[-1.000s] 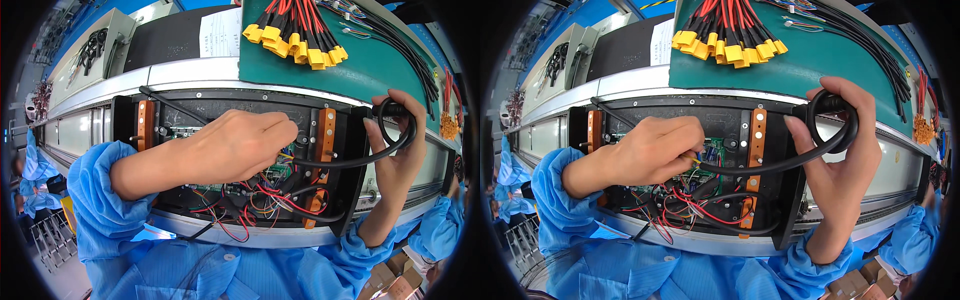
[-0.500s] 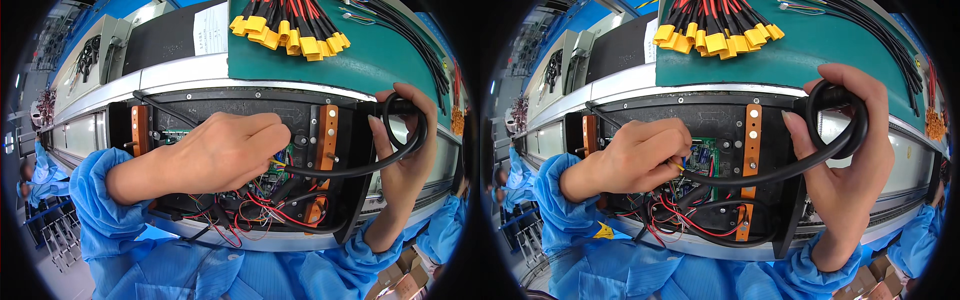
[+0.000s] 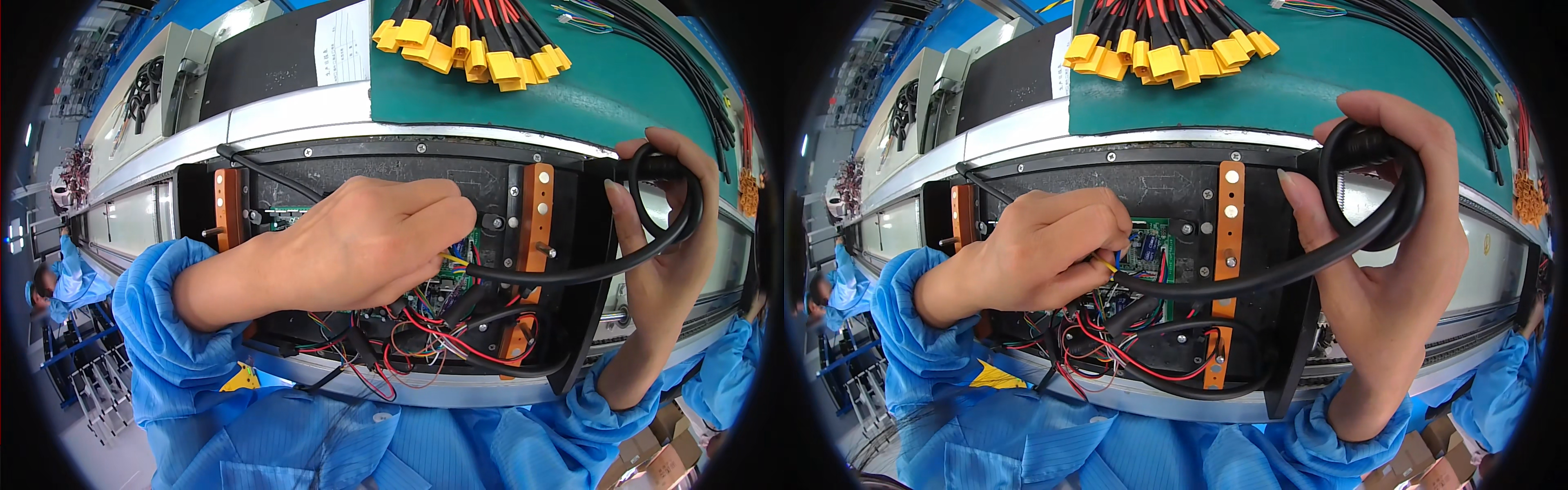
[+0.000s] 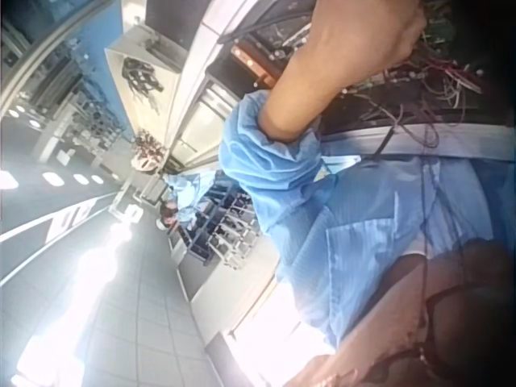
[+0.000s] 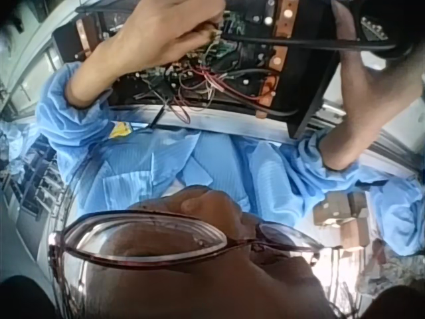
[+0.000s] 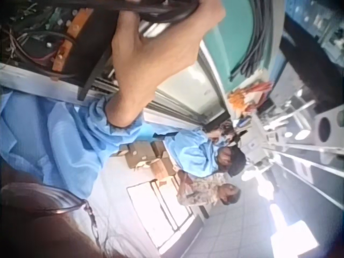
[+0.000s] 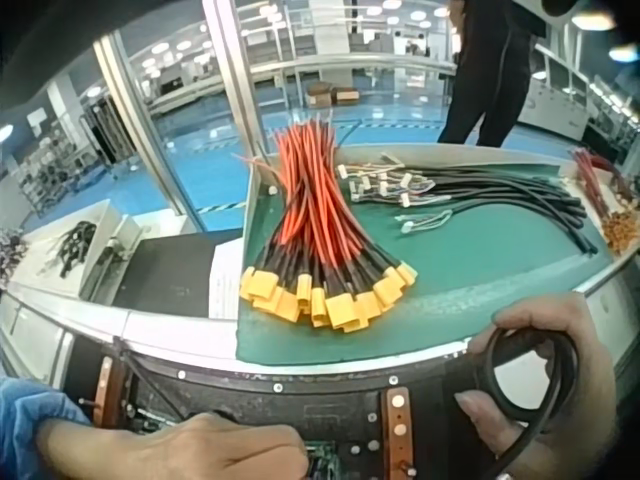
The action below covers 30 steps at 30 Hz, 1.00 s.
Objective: Wiring and connecting electronic components on a circuit board within a protective enclosure.
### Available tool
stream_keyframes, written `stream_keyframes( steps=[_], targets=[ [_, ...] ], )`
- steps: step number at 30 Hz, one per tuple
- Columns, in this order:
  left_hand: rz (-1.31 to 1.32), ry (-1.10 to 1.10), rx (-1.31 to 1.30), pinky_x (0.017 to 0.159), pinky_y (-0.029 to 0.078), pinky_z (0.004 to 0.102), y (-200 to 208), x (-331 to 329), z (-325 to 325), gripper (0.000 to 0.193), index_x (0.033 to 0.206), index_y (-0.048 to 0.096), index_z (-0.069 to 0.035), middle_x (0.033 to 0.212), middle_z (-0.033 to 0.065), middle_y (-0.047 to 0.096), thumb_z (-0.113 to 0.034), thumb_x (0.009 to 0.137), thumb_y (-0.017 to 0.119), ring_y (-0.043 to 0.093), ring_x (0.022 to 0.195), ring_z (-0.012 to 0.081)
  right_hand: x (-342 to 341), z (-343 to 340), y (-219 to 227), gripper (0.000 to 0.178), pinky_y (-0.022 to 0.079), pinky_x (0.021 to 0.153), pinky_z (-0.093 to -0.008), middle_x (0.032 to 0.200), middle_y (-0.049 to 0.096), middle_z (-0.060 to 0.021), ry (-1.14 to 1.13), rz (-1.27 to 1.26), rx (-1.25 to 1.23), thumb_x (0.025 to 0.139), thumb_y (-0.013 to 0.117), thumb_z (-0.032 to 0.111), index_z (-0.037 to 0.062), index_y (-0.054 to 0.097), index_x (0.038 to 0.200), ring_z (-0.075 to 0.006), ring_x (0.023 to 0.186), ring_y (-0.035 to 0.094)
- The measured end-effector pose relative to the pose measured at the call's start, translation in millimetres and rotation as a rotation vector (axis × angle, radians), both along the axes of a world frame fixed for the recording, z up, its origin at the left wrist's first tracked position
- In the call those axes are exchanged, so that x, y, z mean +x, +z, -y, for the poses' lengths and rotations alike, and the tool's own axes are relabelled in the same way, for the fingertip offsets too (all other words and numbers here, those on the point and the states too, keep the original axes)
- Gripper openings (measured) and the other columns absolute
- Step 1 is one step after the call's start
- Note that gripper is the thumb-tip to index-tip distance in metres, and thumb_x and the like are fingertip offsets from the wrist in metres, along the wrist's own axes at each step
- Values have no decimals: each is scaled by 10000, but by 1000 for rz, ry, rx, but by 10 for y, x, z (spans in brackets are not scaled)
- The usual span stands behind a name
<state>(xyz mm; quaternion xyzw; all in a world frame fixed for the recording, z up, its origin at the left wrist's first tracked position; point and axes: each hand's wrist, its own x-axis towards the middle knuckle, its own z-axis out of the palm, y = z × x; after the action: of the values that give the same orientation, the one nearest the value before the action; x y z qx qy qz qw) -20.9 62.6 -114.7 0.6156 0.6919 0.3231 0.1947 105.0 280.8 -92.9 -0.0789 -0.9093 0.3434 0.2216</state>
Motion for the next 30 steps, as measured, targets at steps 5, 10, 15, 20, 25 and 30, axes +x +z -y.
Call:
stream_keyframes(
  steps=[5, 10, 15, 20, 25, 30],
  targets=[
    [2, -2, 35, 487, 368, 279, -20, 3, -17, 196, 805, 510, 0, 785, 96, 540, 80, 641, 581, 432, 547, 223, 3, -9, -5, 443, 430, 858, -328, 978, 613, -124, 6, -24, 5, 750, 660, 10, 30, 495, 1160, -200, 887, 589],
    [-15, 1, 49, 488, 368, 287, -29, 9, -35, 191, 808, 510, -1, 782, 90, 536, 78, 647, 577, 424, 540, 228, -3, -9, -7, 445, 436, 855, -324, 977, 618, -124, 1, -23, 25, 750, 667, 17, 31, 498, 1162, -200, 893, 591],
    [8, 37, 29, 501, 368, 303, -29, 2, -29, 185, 810, 517, -10, 771, 84, 527, 72, 656, 576, 422, 548, 233, -23, -18, -20, 431, 447, 849, -318, 958, 625, -126, -1, -11, 29, 765, 665, 25, 31, 498, 1163, -206, 898, 598],
    [10, 60, 27, 527, 372, 318, 49, -39, -23, 180, 816, 527, -18, 760, 83, 526, 60, 665, 584, 436, 570, 240, -43, 14, -23, 405, 463, 832, -315, 940, 637, -134, -67, 6, -46, 794, 651, 35, 34, 498, 1169, -213, 891, 608],
    [-21, 72, 58, 525, 418, 383, 6, -79, 8, 88, 734, 516, -6, 704, 119, 543, -2, 686, 589, 500, 570, 319, -76, 47, -82, 412, 487, 750, -279, 882, 658, -112, -92, -31, -27, 759, 703, 65, 45, 528, 1132, -196, 825, 631],
    [-151, 27, 0, 539, 454, 396, 96, -106, -27, 56, 685, 545, 7, 668, 137, 583, -30, 698, 585, 551, 575, 349, -96, 3, -104, 408, 497, 739, -276, 866, 666, -115, -65, -16, 7, 750, 714, 70, 48, 545, 1121, -203, 837, 645]
  ],
)
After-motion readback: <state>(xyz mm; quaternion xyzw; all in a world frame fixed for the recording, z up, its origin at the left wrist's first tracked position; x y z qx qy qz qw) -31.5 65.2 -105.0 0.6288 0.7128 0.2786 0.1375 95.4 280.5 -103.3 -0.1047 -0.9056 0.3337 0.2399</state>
